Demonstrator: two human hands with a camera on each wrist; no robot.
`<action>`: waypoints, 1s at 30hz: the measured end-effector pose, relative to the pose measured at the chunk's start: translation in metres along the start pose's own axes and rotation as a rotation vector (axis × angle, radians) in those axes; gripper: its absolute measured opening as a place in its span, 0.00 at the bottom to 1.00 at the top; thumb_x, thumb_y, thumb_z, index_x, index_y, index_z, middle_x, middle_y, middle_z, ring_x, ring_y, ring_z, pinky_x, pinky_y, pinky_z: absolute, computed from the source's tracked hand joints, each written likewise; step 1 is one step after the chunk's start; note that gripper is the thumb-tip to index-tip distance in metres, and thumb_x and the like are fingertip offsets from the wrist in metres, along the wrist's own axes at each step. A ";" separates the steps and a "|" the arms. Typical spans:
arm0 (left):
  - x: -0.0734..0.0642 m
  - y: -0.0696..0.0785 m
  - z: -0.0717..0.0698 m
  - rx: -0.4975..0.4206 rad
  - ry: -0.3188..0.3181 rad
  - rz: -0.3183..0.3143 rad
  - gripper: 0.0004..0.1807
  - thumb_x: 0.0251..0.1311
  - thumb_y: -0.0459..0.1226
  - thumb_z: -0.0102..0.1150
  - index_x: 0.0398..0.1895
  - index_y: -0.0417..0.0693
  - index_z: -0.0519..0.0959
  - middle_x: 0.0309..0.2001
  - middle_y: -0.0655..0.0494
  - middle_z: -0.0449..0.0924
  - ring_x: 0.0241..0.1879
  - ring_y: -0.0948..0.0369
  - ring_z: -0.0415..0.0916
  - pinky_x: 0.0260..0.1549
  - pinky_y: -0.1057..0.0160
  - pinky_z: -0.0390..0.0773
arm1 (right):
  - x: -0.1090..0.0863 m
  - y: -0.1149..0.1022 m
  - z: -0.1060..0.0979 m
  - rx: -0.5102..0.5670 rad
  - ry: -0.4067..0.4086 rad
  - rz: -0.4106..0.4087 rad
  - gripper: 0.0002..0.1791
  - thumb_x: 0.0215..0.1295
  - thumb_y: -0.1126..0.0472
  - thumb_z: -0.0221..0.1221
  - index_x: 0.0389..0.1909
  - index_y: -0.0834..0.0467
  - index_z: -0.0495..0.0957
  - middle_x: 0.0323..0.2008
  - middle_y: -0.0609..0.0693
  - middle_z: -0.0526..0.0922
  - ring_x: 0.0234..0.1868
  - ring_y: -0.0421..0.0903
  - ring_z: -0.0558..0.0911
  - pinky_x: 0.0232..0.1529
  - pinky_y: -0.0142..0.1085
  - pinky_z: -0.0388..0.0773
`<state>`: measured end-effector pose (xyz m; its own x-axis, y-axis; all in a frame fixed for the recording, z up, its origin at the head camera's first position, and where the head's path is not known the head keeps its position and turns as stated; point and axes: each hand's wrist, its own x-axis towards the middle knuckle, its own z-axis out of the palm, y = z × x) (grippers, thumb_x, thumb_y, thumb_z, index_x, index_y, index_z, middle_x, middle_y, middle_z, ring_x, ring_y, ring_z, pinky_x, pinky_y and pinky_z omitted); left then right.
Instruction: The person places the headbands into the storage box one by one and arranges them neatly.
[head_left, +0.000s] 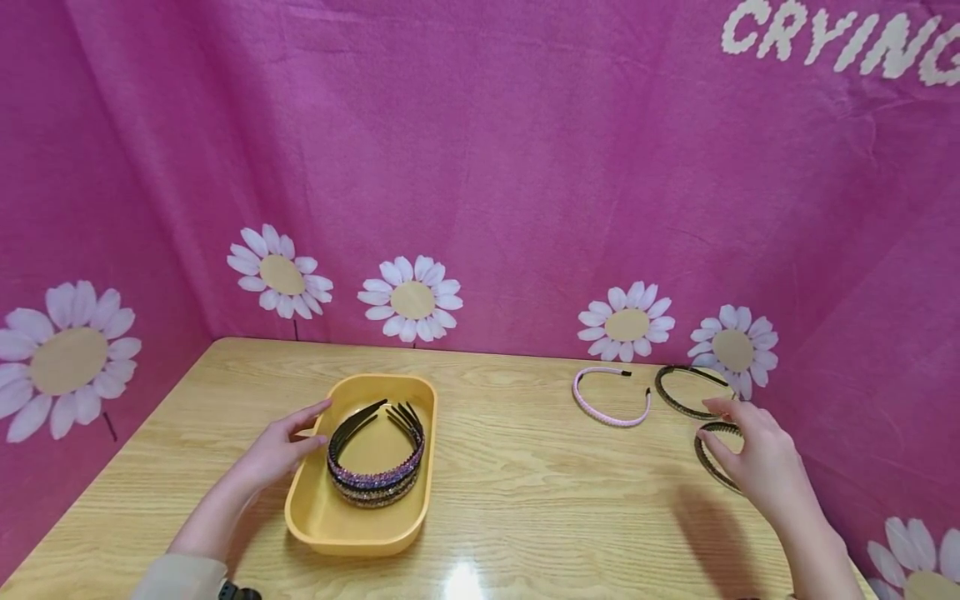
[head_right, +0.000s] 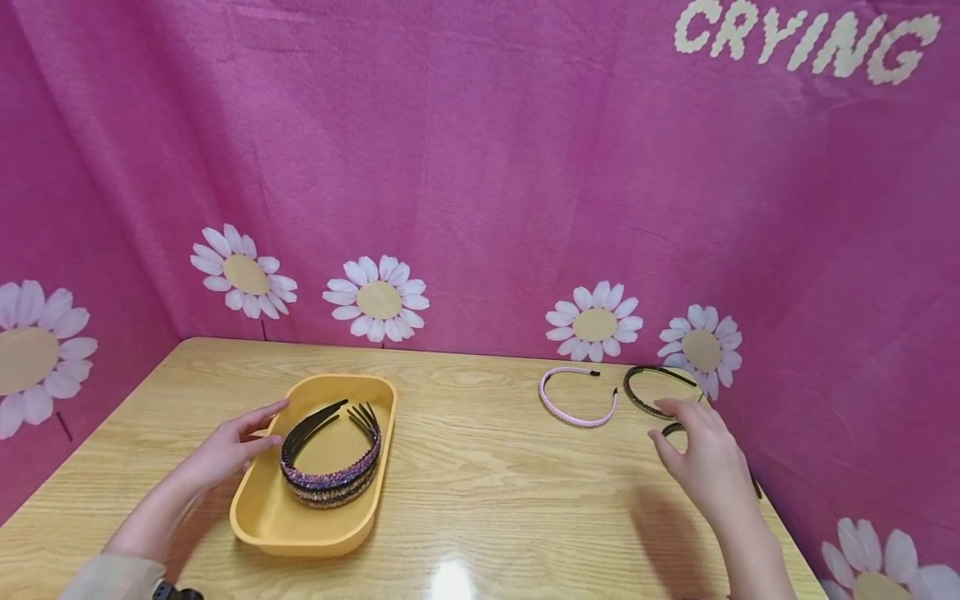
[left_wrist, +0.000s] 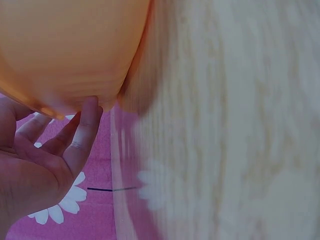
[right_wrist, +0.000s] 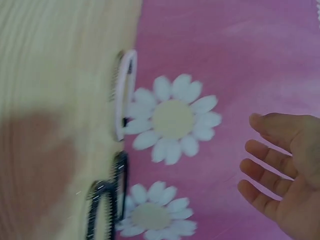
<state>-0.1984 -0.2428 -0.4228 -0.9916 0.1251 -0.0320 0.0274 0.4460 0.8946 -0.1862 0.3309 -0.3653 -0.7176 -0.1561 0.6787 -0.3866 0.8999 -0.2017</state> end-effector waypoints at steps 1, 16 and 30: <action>0.000 0.000 0.000 0.000 0.001 0.000 0.31 0.63 0.31 0.53 0.70 0.39 0.58 0.59 0.26 0.62 0.43 0.54 0.72 0.23 0.67 0.75 | -0.001 0.005 0.002 0.003 -0.018 0.014 0.24 0.40 0.71 0.70 0.43 0.63 0.78 0.35 0.59 0.81 0.37 0.56 0.76 0.37 0.50 0.69; 0.001 -0.002 0.000 -0.007 -0.001 -0.005 0.31 0.64 0.32 0.53 0.70 0.40 0.58 0.60 0.26 0.61 0.44 0.54 0.72 0.23 0.66 0.75 | -0.018 0.073 0.036 0.020 -0.249 0.158 0.17 0.48 0.70 0.67 0.41 0.67 0.77 0.29 0.60 0.84 0.32 0.60 0.81 0.33 0.53 0.76; 0.000 -0.002 0.000 -0.006 -0.006 -0.009 0.32 0.64 0.32 0.53 0.70 0.40 0.58 0.60 0.26 0.61 0.45 0.53 0.73 0.25 0.65 0.77 | -0.022 0.104 0.057 0.037 -0.479 0.280 0.15 0.51 0.62 0.67 0.36 0.68 0.79 0.26 0.55 0.83 0.28 0.51 0.81 0.30 0.40 0.76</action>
<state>-0.1989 -0.2437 -0.4244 -0.9911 0.1262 -0.0428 0.0175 0.4417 0.8970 -0.2435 0.4051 -0.4414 -0.9758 -0.0883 0.2001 -0.1569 0.9202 -0.3587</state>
